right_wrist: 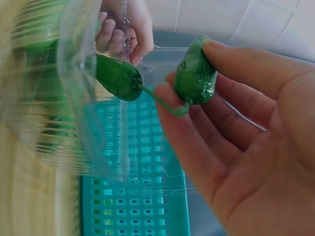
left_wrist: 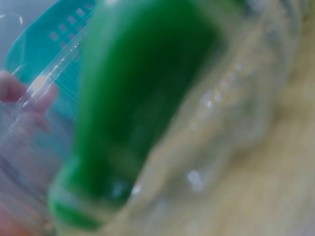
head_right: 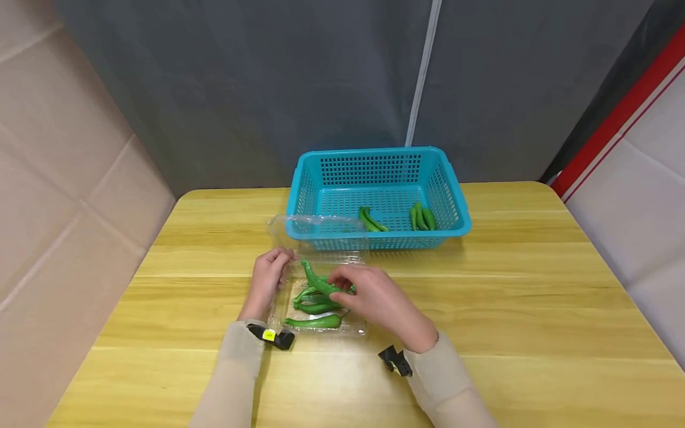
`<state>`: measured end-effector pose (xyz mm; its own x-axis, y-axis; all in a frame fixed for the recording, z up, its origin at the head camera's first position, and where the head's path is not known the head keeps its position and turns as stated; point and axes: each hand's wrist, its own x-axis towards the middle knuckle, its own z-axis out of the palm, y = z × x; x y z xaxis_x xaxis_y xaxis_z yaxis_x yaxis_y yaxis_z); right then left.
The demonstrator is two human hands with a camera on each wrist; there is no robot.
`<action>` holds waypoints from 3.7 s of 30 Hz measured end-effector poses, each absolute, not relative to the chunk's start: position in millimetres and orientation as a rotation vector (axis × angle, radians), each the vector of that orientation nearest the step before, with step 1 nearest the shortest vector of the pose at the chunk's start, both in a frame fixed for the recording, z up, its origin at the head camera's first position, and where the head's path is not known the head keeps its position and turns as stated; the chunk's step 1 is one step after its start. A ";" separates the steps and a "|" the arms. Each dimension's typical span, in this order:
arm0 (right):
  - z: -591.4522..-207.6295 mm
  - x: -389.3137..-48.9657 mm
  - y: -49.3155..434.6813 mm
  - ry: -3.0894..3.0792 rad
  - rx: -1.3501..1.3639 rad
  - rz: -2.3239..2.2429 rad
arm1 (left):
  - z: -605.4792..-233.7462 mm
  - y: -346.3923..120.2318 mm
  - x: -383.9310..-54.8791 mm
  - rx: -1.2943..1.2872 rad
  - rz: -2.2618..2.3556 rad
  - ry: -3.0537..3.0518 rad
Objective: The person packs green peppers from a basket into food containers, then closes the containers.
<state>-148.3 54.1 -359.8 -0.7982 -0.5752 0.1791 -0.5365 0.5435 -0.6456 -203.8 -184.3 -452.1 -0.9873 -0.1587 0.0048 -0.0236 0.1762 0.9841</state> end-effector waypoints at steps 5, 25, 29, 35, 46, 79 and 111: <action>-361.8 -149.1 52.7 2.686 -0.962 -1.092 | -446.2 -183.8 -201.6 0.175 -1.968 -2.322; -369.1 -153.0 54.2 2.605 -0.942 -1.083 | -425.4 -179.5 -192.3 0.137 -1.972 -2.364; -375.0 -155.2 52.9 2.621 -0.942 -1.056 | -425.0 -179.1 -192.1 0.142 -1.957 -2.365; -382.6 -156.6 49.4 2.680 -0.940 -0.977 | -425.4 -178.9 -192.0 0.143 -1.970 -2.357; -385.9 -154.3 42.9 2.744 -0.920 -0.864 | -424.9 -178.7 -191.2 0.155 -1.971 -2.350; -401.0 -148.7 33.1 2.918 -1.018 -0.653 | -452.7 -183.1 -204.6 0.187 -1.939 -2.308; -398.7 -150.2 35.4 2.899 -1.048 -0.745 | -453.7 -183.3 -205.2 0.193 -1.940 -2.321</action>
<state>-150.2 35.4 -398.7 -0.7811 -0.5973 0.1821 -0.6111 0.6712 -0.4195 -205.2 -183.3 -453.7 -0.9858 -0.1680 0.0036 -0.0263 0.1751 0.9842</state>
